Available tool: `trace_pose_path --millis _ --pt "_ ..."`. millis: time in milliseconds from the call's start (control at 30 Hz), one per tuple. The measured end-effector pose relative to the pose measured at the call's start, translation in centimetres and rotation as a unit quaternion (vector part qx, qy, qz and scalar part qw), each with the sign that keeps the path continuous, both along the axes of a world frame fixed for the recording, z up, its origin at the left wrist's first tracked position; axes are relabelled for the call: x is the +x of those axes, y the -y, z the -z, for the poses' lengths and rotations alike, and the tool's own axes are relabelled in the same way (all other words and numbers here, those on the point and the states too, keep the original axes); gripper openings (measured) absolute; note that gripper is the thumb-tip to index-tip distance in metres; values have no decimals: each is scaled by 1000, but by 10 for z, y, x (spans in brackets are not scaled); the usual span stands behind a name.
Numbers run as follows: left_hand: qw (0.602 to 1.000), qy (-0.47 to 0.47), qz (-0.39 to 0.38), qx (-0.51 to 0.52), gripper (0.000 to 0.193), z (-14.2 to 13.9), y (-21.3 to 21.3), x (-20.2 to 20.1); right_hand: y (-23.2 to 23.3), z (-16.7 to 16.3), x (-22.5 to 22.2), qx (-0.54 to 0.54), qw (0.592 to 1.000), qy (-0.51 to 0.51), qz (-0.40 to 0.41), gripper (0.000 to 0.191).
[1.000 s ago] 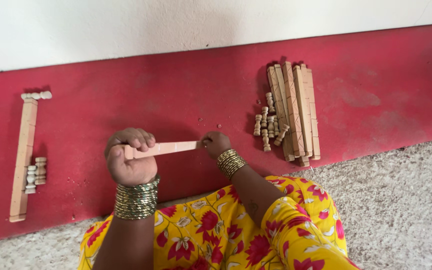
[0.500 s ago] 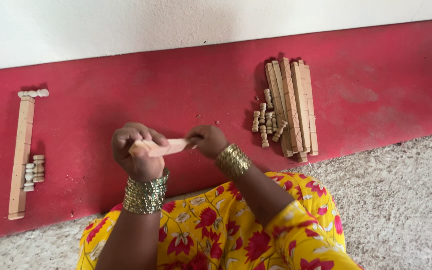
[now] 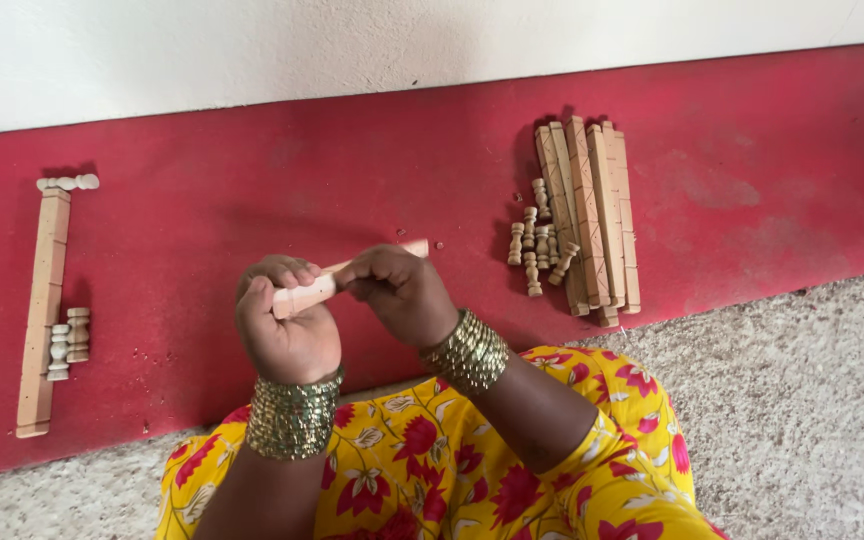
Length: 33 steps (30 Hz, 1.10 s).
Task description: The person sits on the floor and assembles small turned-wood pieces into holes along long wooden bars, pressing each small piece in by hand and setting the assembled bar aside with other finished bars.
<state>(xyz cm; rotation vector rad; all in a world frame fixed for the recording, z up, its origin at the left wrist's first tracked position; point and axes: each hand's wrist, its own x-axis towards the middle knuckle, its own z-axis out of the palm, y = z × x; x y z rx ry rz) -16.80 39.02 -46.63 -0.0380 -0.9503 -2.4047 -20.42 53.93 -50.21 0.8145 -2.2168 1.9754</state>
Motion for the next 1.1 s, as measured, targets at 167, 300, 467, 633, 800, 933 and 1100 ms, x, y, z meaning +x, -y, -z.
trace_pose_path --millis 167,300,467,633,800,933,1100 --pt "999 -14 -15 -35 16 8 4 -10 -26 40 -38 209 957 152 129 15" --pt "998 -53 22 -8 17 13 6 -8 -29 49 -50 79 961 223 145 13" --pt "989 -100 69 -80 17 19 3 -9 -11 14 -4 101 994 7 42 12" --pt "981 -122 -54 -143 32 11 -5 -14 -16 24 -21 133 987 16 94 11" --pt "987 -59 -51 -144 40 -6 -5 -6 -43 66 -63 235 934 202 176 11" --pt "996 -41 10 -76 31 -10 -6 -2 -23 48 -51 213 959 74 173 12" --pt "994 -75 30 -67 19 -2 -3 0 -1 2 -11 96 993 -49 41 11"
